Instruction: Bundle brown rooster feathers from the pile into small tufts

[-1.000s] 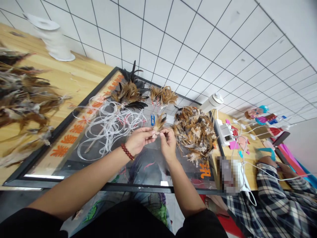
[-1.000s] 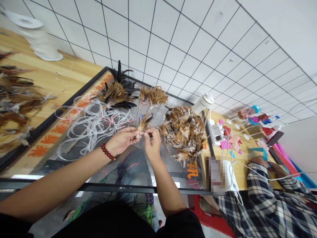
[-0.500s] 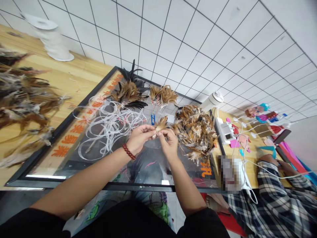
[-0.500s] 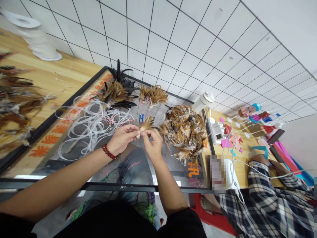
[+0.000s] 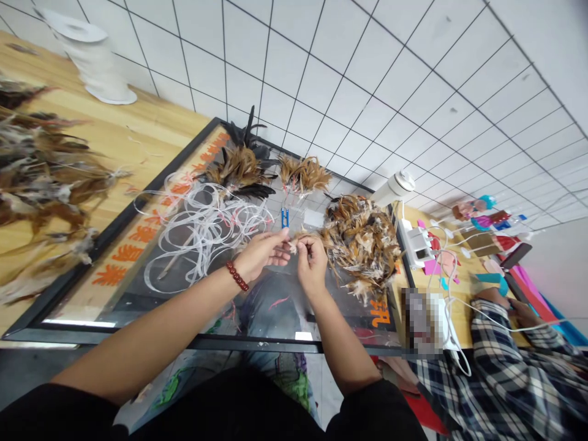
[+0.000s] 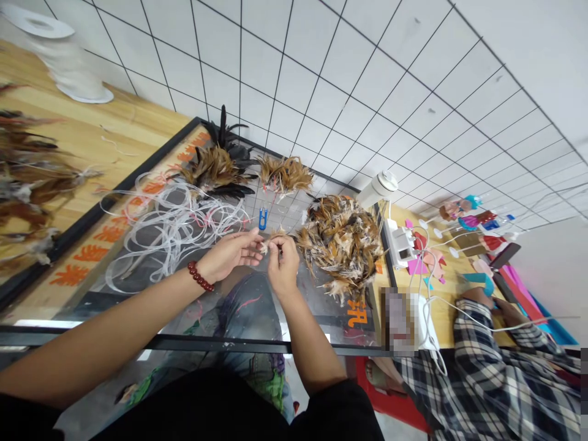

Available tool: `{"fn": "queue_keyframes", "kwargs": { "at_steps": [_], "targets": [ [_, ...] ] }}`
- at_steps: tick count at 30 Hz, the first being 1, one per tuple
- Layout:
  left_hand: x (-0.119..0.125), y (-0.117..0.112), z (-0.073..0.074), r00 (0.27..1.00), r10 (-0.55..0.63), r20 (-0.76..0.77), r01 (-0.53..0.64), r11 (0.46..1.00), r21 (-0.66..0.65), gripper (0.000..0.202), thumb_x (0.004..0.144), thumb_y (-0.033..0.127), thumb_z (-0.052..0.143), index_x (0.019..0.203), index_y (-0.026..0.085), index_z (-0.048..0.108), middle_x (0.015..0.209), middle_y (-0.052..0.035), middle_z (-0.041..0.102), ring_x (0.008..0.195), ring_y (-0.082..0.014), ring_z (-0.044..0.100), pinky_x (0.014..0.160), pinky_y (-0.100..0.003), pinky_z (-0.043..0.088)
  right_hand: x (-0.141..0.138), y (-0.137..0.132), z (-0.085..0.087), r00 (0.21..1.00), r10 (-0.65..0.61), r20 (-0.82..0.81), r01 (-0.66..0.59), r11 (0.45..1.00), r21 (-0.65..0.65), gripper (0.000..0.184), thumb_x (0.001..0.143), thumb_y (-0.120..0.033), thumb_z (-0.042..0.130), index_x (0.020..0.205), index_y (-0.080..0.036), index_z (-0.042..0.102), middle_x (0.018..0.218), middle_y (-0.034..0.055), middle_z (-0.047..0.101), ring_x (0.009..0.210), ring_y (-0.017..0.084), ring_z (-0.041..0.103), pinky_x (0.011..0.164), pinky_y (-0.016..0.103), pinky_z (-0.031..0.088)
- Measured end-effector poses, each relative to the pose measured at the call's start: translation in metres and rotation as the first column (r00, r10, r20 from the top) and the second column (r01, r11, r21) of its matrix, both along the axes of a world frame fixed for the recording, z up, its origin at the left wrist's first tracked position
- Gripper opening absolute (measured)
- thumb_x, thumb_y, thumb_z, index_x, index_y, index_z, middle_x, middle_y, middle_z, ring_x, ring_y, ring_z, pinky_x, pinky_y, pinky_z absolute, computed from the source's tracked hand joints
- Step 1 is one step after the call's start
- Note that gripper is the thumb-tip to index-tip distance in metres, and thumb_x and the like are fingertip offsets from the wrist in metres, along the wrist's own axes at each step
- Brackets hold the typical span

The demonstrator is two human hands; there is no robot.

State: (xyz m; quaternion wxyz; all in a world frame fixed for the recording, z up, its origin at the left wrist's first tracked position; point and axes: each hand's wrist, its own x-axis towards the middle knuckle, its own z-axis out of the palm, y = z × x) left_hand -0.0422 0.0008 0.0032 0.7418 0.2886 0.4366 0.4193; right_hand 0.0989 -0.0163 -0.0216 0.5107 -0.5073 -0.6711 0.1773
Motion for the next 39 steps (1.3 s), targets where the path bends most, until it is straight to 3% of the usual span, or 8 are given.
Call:
{"fn": "queue_keyframes", "kwargs": {
  "at_steps": [7,12,16,18,21,24,33,39],
  "targets": [
    [-0.004,0.003,-0.008,0.913,-0.119,-0.39,0.222,0.948,0.229,0.015,0.068,0.028,0.07,0.065,0.014,0.067,0.049,-0.0001,0.056,0.042,-0.01,0.051,0.043,-0.021,0.042,0.003,0.001,0.001,0.997,-0.054,-0.051,0.054,0.999,-0.01,0.013,0.089,-0.026,0.048,0.081,-0.019,0.056,0.088,0.0039,0.057,0.088,0.016,0.054,0.084,0.032,0.042],
    [-0.01,0.008,-0.01,0.851,0.065,-0.522,0.187,0.89,0.416,0.017,0.072,0.032,0.065,0.064,0.017,0.068,0.05,-0.0001,0.056,0.048,-0.0119,0.052,0.048,-0.022,0.04,0.005,0.005,-0.004,0.99,-0.107,-0.092,0.101,0.993,-0.068,0.016,0.087,-0.03,0.05,0.079,-0.019,0.057,0.083,0.0021,0.054,0.081,0.014,0.052,0.075,0.028,0.041],
    [-0.008,0.004,0.0,0.877,0.295,-0.38,0.022,0.765,0.644,0.017,0.068,0.03,0.069,0.058,0.018,0.065,0.076,-0.0052,0.065,0.075,-0.0149,0.057,0.066,-0.023,0.044,0.002,0.005,-0.006,0.997,-0.067,-0.049,0.061,0.99,-0.126,0.014,0.084,-0.028,0.054,0.077,-0.018,0.06,0.077,0.0002,0.052,0.07,0.013,0.048,0.066,0.026,0.039],
    [-0.005,0.001,0.003,0.931,0.233,-0.281,-0.012,0.789,0.614,0.018,0.067,0.031,0.071,0.057,0.017,0.064,0.083,-0.0064,0.066,0.072,-0.0133,0.056,0.063,-0.023,0.043,0.0,0.005,-0.006,0.999,-0.038,-0.014,0.036,0.991,-0.129,0.013,0.084,-0.027,0.055,0.076,-0.018,0.061,0.072,-0.0012,0.048,0.066,0.012,0.044,0.063,0.025,0.037],
    [-0.002,-0.001,0.002,0.986,0.019,-0.165,0.051,0.91,0.411,0.023,0.07,0.037,0.069,0.062,0.016,0.064,0.058,-0.0017,0.058,0.047,-0.0074,0.043,0.044,-0.02,0.031,-0.001,0.004,-0.005,1.0,-0.018,0.01,0.019,0.994,-0.109,0.016,0.085,-0.027,0.052,0.074,-0.019,0.059,0.074,-0.0006,0.046,0.071,0.013,0.045,0.067,0.026,0.039],
    [-0.001,0.0,-0.004,0.992,-0.001,-0.127,0.041,0.949,0.312,0.024,0.07,0.038,0.07,0.067,0.015,0.066,0.045,0.0028,0.047,0.041,-0.0062,0.038,0.04,-0.019,0.023,0.0,0.002,-0.003,0.999,-0.045,0.01,0.046,0.996,-0.076,0.015,0.087,-0.026,0.05,0.077,-0.019,0.059,0.087,0.0035,0.049,0.086,0.016,0.048,0.076,0.029,0.042],
    [0.005,-0.002,-0.005,0.968,0.197,-0.156,-0.129,0.921,0.367,0.02,0.062,0.028,0.075,0.076,0.015,0.071,0.063,-0.0011,0.063,0.052,-0.0083,0.048,0.048,-0.021,0.035,-0.002,-0.002,0.002,0.991,-0.118,0.061,0.118,0.993,0.009,0.013,0.087,-0.028,0.051,0.081,-0.02,0.06,0.107,0.0092,0.047,0.114,0.021,0.044,0.099,0.041,0.036],
    [0.004,-0.004,-0.005,0.884,0.293,-0.365,-0.048,0.832,0.552,0.01,0.063,0.023,0.073,0.072,0.017,0.074,0.074,-0.0045,0.069,0.063,-0.0138,0.056,0.063,-0.025,0.043,-0.005,-0.005,0.003,0.988,-0.123,0.09,0.123,0.992,0.012,0.014,0.087,-0.03,0.051,0.083,-0.02,0.06,0.112,0.0105,0.049,0.116,0.022,0.045,0.098,0.043,0.036]
  ]
}}
